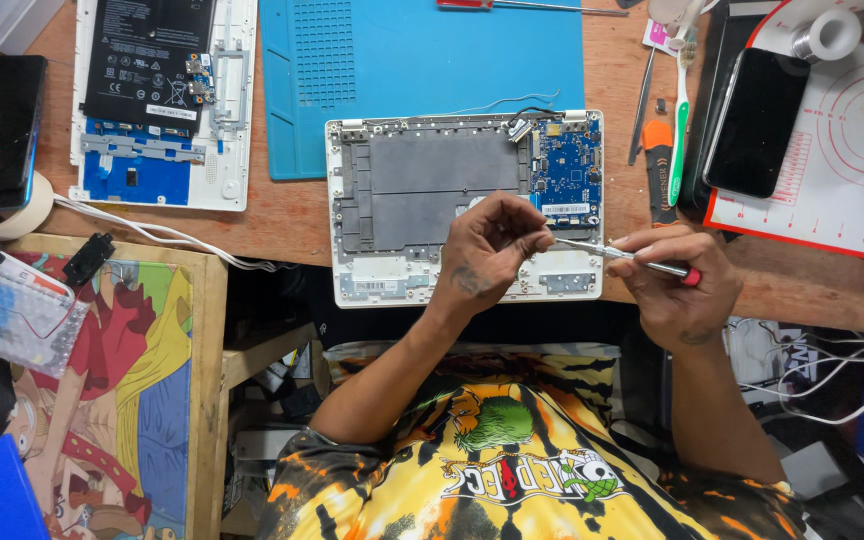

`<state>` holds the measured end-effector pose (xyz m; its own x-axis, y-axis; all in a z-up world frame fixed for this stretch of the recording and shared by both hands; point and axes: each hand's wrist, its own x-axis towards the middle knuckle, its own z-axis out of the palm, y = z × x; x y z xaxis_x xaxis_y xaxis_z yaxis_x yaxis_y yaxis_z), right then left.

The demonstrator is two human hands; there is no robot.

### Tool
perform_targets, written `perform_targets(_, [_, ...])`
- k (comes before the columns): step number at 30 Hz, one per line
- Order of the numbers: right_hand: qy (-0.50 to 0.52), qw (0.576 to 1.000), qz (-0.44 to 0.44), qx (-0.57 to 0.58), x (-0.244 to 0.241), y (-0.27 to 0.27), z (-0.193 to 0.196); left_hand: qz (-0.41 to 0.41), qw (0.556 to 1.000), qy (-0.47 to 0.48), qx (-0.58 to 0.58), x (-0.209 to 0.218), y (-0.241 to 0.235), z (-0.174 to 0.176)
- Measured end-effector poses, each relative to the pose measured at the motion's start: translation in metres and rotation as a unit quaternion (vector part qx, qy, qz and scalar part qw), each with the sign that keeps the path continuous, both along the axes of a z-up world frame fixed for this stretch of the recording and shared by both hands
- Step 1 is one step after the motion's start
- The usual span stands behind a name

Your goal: The person uses a screwdriver to remove screws from a disassembled laptop, then disconnects and reconnects internal ribbon cables and connectors on the motherboard. The work is performed on a cluttered workbench with tools and spare parts visible.

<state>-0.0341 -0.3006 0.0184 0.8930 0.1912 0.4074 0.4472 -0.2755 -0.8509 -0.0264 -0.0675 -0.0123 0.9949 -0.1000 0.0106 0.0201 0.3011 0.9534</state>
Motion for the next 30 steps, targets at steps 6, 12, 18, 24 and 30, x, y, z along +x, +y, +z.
perform_targets(6, [-0.014, 1.000, -0.013, -0.001, 0.012, -0.013, 0.007, -0.056, 0.998, -0.016, -0.016, 0.026, -0.013, 0.008])
perform_targets(12, [-0.029, 0.991, -0.075, -0.107, 0.025, -0.018, 0.018, -0.006, 0.993, -0.035, 0.111, 0.031, -0.009, 0.015])
perform_targets(18, [-0.018, 0.981, -0.082, -0.176, 0.046, -0.010, 0.022, 0.064, 0.991, -0.032, 0.116, 0.028, 0.016, 0.011])
perform_targets(24, [-0.028, 0.973, -0.068, -0.219, 0.055, -0.007, 0.028, 0.111, 0.989, -0.034, 0.095, 0.022, 0.034, 0.008])
perform_targets(30, [-0.009, 0.970, -0.068, -0.233, 0.057, -0.006, 0.033, 0.122, 0.988, -0.029, 0.090, 0.018, 0.038, 0.008])
